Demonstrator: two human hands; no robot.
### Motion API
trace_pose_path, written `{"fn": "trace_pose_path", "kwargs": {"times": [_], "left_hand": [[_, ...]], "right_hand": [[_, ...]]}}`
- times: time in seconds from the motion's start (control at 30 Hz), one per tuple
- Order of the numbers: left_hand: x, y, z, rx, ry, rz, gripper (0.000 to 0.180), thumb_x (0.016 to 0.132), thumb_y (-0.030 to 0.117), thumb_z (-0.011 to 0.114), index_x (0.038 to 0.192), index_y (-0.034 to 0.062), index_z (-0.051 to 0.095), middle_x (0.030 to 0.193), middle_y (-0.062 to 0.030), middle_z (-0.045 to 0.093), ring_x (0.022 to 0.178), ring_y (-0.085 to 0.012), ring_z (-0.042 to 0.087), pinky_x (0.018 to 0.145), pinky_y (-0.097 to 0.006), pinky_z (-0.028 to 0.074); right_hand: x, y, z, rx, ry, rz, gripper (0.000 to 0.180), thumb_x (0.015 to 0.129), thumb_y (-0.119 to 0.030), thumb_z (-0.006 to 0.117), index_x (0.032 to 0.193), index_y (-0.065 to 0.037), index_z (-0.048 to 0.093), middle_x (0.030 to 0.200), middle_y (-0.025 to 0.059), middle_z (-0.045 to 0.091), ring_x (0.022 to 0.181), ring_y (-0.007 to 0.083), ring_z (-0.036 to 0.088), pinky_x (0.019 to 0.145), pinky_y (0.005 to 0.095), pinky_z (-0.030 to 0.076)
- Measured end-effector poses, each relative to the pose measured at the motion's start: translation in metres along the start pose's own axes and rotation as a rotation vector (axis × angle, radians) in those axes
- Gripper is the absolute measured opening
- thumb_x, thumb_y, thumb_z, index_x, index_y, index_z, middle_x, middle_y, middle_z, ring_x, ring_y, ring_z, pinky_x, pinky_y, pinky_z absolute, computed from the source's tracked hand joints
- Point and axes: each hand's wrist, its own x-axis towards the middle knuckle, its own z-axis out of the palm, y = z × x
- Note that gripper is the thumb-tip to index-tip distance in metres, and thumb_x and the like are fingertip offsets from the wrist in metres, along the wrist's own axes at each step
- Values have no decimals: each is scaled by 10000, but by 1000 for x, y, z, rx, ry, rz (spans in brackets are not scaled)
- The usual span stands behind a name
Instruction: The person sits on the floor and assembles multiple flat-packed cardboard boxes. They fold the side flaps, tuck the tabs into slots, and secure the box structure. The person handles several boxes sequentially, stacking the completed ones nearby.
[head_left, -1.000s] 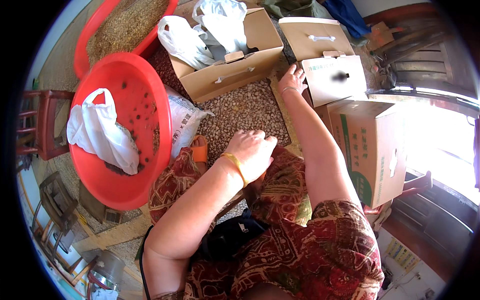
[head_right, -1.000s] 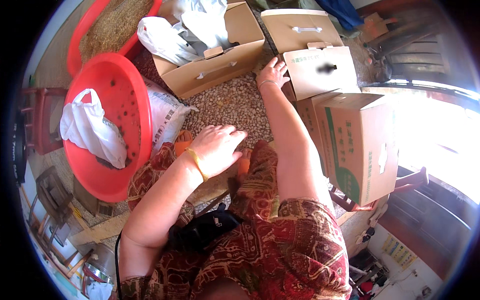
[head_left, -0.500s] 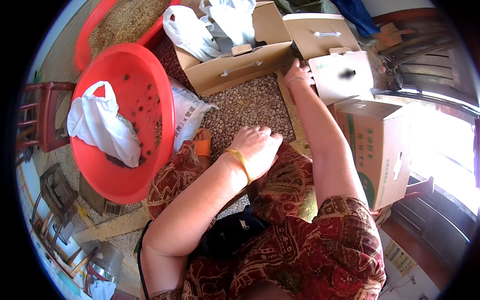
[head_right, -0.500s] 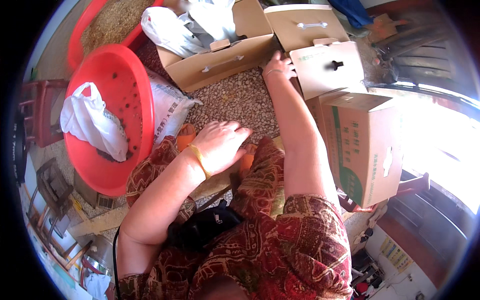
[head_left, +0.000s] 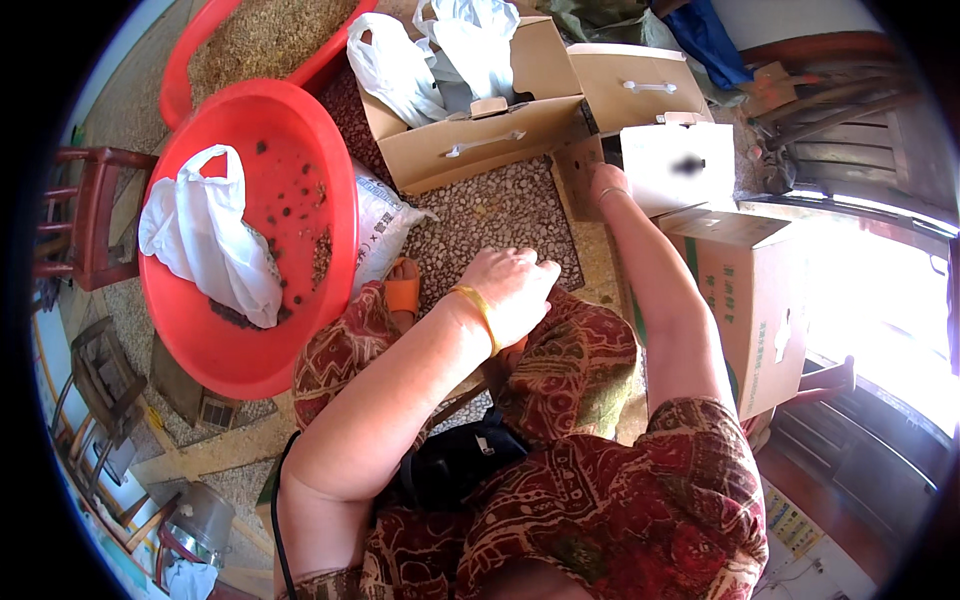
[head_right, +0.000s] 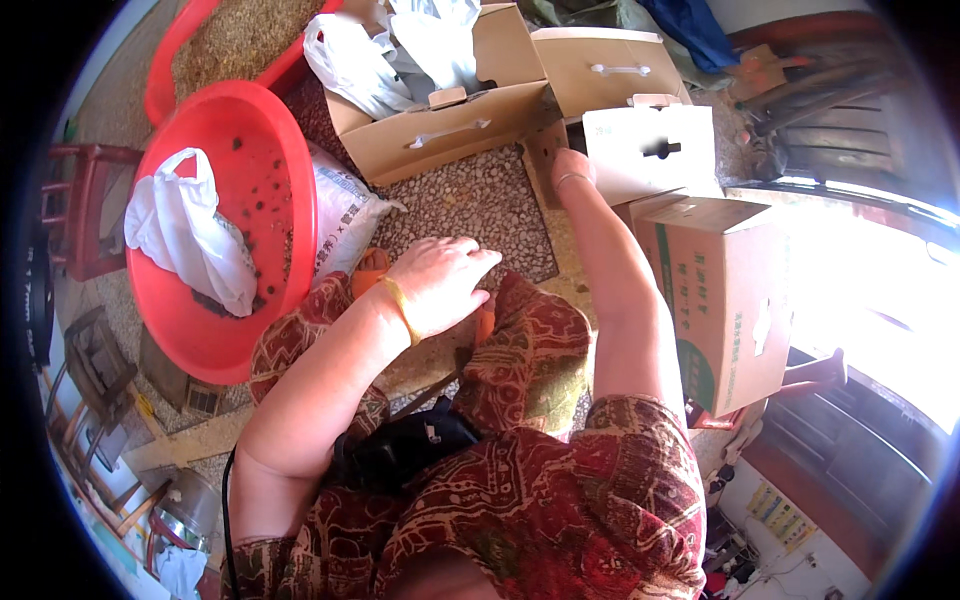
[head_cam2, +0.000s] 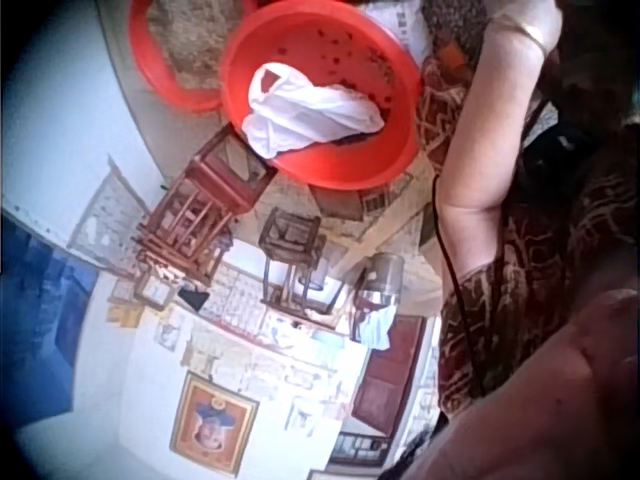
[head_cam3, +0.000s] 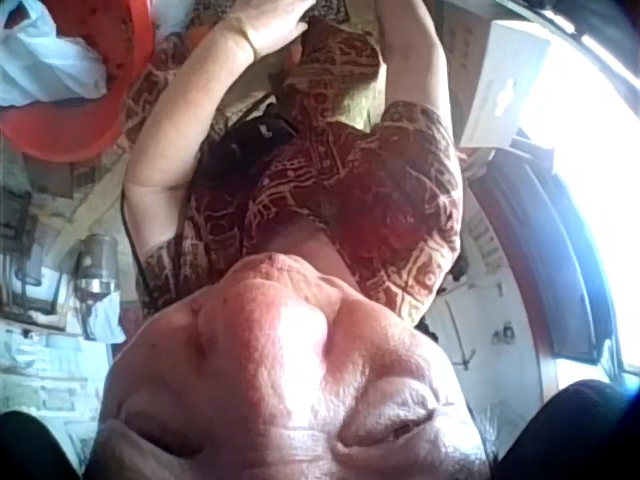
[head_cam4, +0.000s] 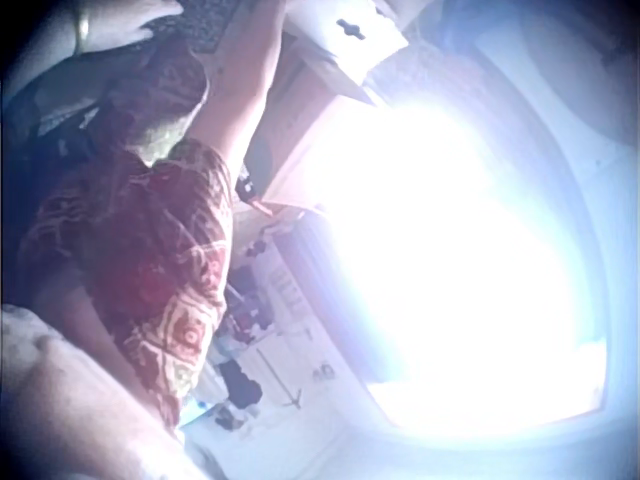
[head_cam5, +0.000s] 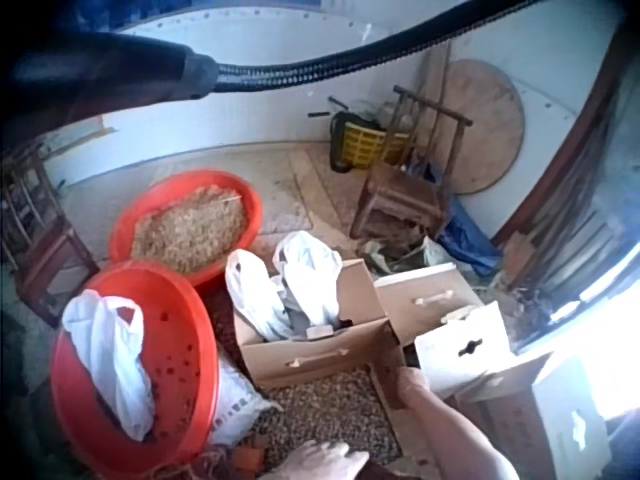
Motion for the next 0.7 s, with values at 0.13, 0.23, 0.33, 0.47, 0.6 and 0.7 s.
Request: {"fn": "trace_pose_path", "kwargs": {"times": [0.13, 0.23, 0.33, 0.47, 0.6, 0.7], "left_hand": [[-6, 2, 5, 2, 28, -18, 380, 795, 241, 565, 1126, 64, 514, 1010, -110, 571, 991, -259, 543, 866, -381, 425], [-2, 7, 2, -3, 22, -1, 376, 794, 236, 563, 1125, 63, 517, 1020, -114, 570, 995, -260, 542, 868, -379, 427], [3, 7, 5, -18, 33, 8, 363, 792, 221, 555, 1113, 56, 521, 1023, -120, 574, 997, -262, 543, 875, -384, 425], [7, 11, 6, -10, 40, 20, 359, 790, 211, 554, 1110, 51, 520, 1016, -125, 574, 993, -269, 543, 877, -380, 425], [12, 13, 9, -11, 44, 27, 363, 789, 207, 554, 1113, 48, 519, 1021, -128, 574, 990, -270, 545, 877, -377, 427], [15, 11, 10, -8, 32, 16, 371, 789, 211, 555, 1119, 47, 518, 1027, -128, 574, 988, -270, 547, 874, -376, 429]], "right_hand": [[-26, -49, -31, -34, -45, 8, 213, 805, -129, 500, 945, -84, 654, 1039, 173, 606, 989, 345, 570, 840, 416, 462], [-36, -49, -22, -139, -16, -52, 215, 826, -145, 493, 913, -76, 677, 974, 155, 637, 932, 291, 615, 774, 371, 501], [-47, -54, -9, -128, -45, -106, 198, 822, -141, 505, 897, -82, 679, 974, 150, 639, 929, 277, 618, 770, 368, 502], [-62, -80, -10, -116, -39, -180, 184, 802, -137, 525, 889, -83, 677, 973, 136, 642, 939, 264, 612, 789, 354, 496], [-72, -85, -15, -109, -40, -215, 177, 796, -129, 530, 886, -74, 671, 991, 134, 635, 948, 264, 604, 811, 345, 487], [-85, -77, -12, -124, -24, -258, 179, 799, -132, 527, 888, -73, 670, 994, 133, 634, 948, 263, 602, 819, 342, 484]]}}
